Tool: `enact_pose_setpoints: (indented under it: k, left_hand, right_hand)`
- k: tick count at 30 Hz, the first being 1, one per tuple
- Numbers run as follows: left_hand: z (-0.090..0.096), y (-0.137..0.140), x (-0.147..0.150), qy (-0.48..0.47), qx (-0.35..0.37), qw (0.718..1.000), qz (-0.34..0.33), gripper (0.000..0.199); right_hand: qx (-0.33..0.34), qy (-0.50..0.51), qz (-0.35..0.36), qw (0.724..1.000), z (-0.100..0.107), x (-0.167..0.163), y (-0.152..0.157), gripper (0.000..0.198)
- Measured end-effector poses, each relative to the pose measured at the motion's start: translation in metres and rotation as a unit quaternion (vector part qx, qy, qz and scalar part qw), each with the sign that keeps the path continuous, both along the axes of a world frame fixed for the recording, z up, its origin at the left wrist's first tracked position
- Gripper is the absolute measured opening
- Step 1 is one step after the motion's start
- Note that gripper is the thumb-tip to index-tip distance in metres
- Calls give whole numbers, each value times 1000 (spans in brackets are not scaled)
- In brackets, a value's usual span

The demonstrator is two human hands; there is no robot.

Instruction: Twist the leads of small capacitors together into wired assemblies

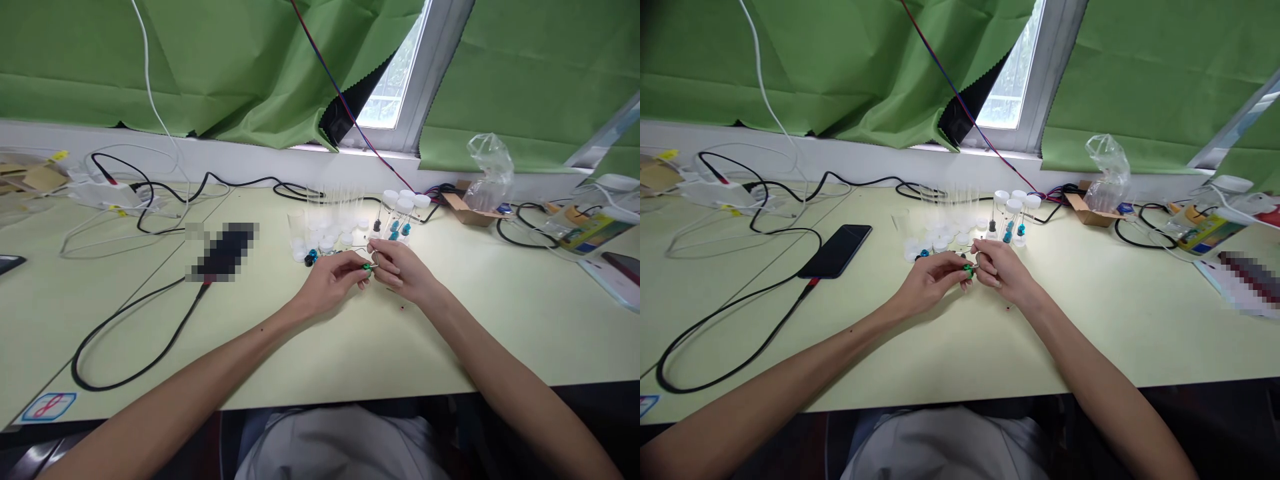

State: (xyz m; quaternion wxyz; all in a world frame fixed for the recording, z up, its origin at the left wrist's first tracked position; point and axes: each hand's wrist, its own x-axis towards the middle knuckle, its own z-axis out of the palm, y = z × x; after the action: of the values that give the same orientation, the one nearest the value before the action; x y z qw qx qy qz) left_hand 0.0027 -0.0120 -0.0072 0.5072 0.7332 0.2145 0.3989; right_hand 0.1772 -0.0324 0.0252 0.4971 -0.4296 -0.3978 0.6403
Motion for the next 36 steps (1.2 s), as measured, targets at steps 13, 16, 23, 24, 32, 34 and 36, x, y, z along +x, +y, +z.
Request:
enact_pose_setpoints:
  k: [13, 16, 23, 24, 32, 34, 36]
  left_hand:
    - [3, -1, 1, -52, 16, 997, 57, 15]
    - [3, 0, 1, -73, -2, 995, 64, 16]
    - [6, 6, 1, -111, -15, 990, 87, 15]
    - [7, 7, 0, -113, -12, 989, 99, 15]
    - [6, 10, -1, -107, 6, 985, 132, 15]
    - [5, 9, -1, -105, 13, 985, 133, 14]
    - [4, 10, -1, -103, 24, 985, 137, 12]
  right_hand:
    - [-51, 3, 14, 999, 0, -2, 1, 24]
    - [-18, -32, 9, 999, -4, -2, 2, 30]
    - [104, -175, -28, 979, -7, -8, -1, 40]
    - [120, -193, -29, 973, -7, -9, -2, 43]
    - [177, -248, -23, 952, -10, -10, -1, 50]
    - [173, -248, -21, 953, -10, -10, -2, 52]
    - [170, -242, -17, 955, -10, -10, -2, 52]
